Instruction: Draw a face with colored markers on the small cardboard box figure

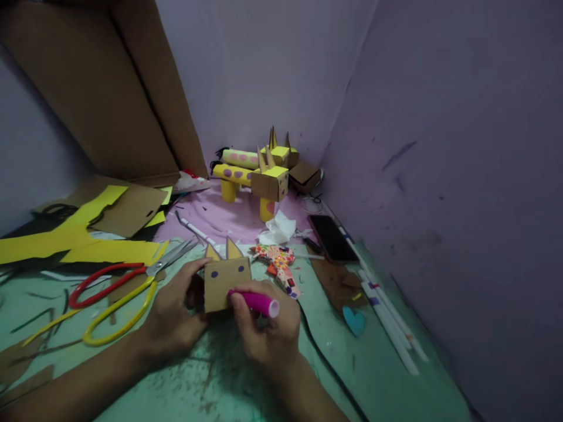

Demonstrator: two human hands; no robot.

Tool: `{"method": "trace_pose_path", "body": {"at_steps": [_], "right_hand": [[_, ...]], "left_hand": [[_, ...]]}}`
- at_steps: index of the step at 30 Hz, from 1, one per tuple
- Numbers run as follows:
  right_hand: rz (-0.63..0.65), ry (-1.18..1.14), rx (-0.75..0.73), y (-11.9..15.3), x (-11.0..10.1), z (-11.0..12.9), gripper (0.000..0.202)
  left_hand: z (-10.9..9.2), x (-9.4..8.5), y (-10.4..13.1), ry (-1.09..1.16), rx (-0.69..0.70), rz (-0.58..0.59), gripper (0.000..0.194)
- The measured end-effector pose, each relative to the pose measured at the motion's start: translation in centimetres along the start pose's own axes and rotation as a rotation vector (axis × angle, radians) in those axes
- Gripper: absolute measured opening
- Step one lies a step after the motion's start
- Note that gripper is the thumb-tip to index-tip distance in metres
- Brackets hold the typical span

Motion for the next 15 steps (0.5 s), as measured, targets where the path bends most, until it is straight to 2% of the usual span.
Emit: {"method": "trace_pose_path", "body": {"at_steps": [15], "right_hand": [[-0.023, 0.029, 0.032, -0.04, -0.31, -0.06, 0.01]], "left_hand": [[-0.35, -0.18, -0.21, 0.007, 0.014, -0.002, 0.062]]}}
Point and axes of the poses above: each hand's wrist, its own y-axis away from the middle knuckle, its own x-axis out of the palm, z = x × y, the point moved 5 cm from there along -y, towards the middle knuckle, and after that the axes turned 4 degrees about x, right-handed, at the moved point
